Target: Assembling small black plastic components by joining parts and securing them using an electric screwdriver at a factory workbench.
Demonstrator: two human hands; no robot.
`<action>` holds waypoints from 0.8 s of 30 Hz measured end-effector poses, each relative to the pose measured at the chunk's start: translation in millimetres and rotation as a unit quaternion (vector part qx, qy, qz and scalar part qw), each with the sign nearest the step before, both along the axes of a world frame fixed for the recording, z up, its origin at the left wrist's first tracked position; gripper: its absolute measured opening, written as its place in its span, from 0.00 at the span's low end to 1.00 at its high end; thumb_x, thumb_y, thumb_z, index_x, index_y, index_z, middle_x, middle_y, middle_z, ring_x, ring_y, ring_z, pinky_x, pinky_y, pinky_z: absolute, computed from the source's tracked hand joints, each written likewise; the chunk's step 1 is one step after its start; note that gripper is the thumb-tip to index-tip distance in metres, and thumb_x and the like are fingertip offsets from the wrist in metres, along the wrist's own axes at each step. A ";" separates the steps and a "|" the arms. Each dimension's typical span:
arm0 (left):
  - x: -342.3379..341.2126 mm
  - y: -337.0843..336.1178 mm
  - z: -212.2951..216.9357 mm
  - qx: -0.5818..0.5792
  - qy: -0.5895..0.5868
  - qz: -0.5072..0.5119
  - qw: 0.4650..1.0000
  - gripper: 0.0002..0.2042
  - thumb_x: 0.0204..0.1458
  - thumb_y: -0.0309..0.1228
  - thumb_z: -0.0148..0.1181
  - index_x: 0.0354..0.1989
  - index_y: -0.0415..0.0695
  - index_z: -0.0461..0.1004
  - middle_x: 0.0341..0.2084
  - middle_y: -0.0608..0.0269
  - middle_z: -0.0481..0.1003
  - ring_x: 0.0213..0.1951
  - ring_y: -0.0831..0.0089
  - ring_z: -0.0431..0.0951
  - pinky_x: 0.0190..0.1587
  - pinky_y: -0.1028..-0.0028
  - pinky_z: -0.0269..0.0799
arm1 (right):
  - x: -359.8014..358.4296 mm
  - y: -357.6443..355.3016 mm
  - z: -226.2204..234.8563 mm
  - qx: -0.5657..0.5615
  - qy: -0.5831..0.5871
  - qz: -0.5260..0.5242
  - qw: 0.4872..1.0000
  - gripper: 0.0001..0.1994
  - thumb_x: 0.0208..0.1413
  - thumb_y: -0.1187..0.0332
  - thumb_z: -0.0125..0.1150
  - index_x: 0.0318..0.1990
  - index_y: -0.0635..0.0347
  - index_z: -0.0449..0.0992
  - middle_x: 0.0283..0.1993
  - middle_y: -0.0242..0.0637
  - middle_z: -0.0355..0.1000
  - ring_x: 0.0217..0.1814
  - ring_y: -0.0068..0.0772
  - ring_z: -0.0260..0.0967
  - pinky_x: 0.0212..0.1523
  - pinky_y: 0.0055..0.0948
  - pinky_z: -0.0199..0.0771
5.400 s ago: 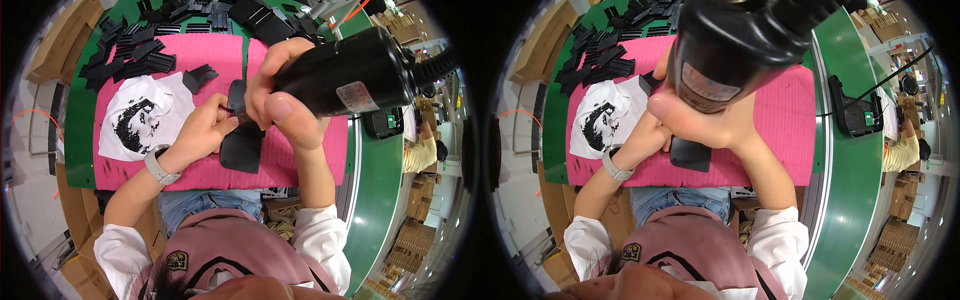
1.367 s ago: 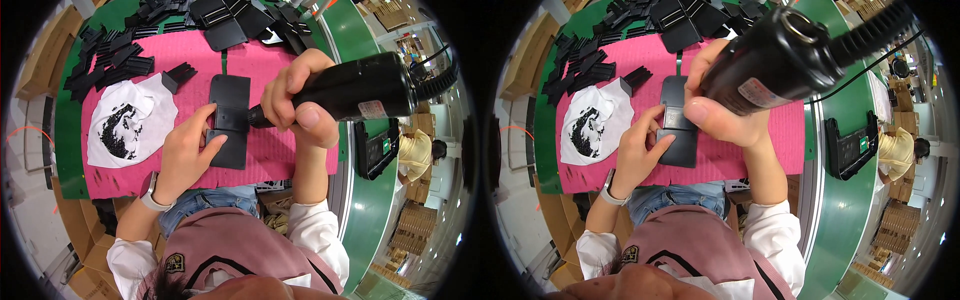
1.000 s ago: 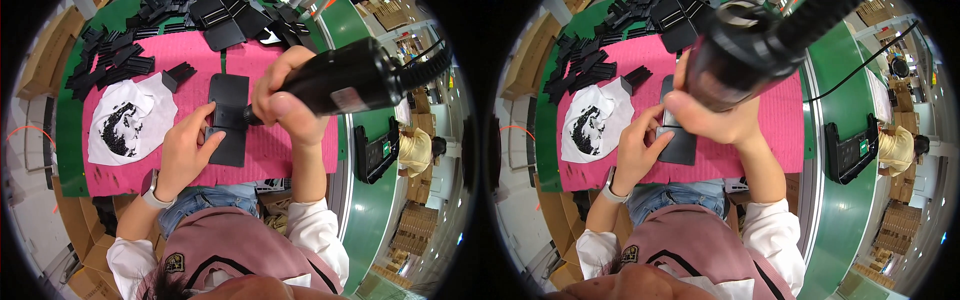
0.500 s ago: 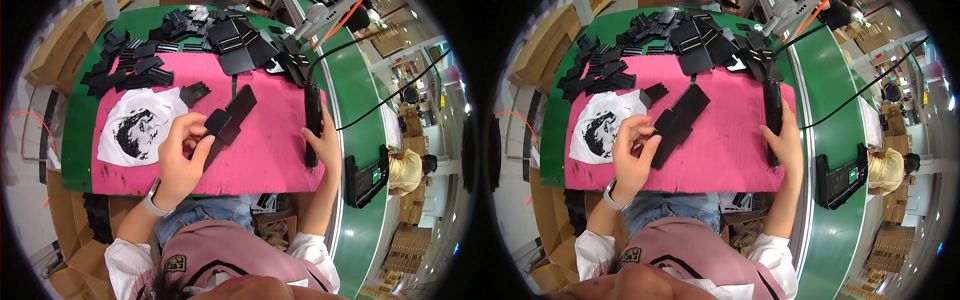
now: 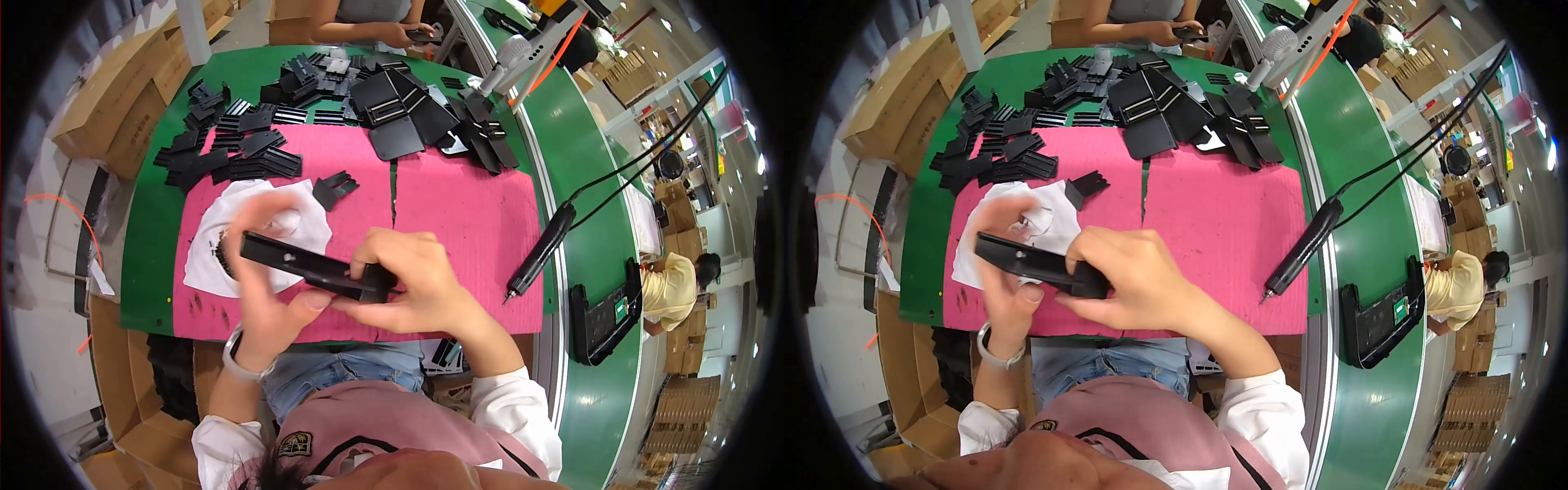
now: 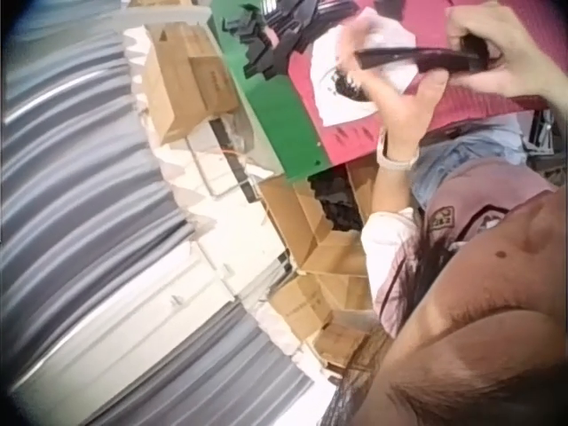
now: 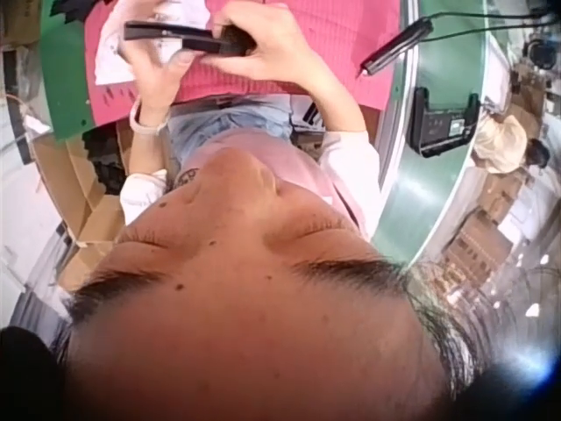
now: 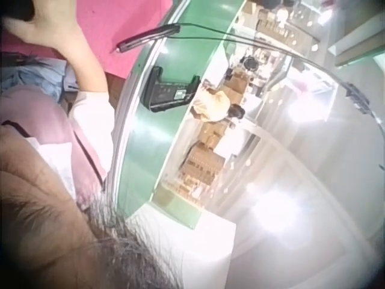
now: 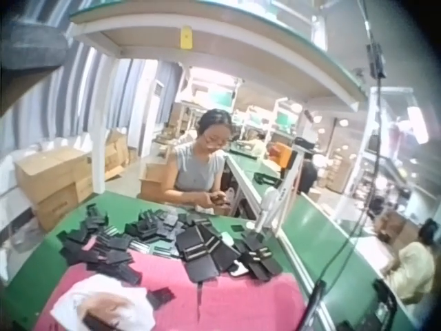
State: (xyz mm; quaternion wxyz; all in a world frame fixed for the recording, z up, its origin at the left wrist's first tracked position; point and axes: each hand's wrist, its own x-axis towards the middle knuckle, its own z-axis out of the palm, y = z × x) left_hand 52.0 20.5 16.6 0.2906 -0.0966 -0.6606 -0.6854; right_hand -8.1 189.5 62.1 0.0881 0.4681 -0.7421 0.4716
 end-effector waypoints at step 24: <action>297.9 -389.4 -238.5 0.320 -0.380 0.532 0.685 0.20 0.53 0.44 0.57 0.50 0.45 0.69 0.42 0.63 0.74 0.45 0.75 0.73 0.41 0.74 0.66 | -165.3 -41.6 -48.7 0.359 0.114 -0.440 0.815 0.37 0.33 0.53 0.71 0.51 0.62 0.63 0.41 0.48 0.67 0.42 0.45 0.70 0.36 0.40 0.76</action>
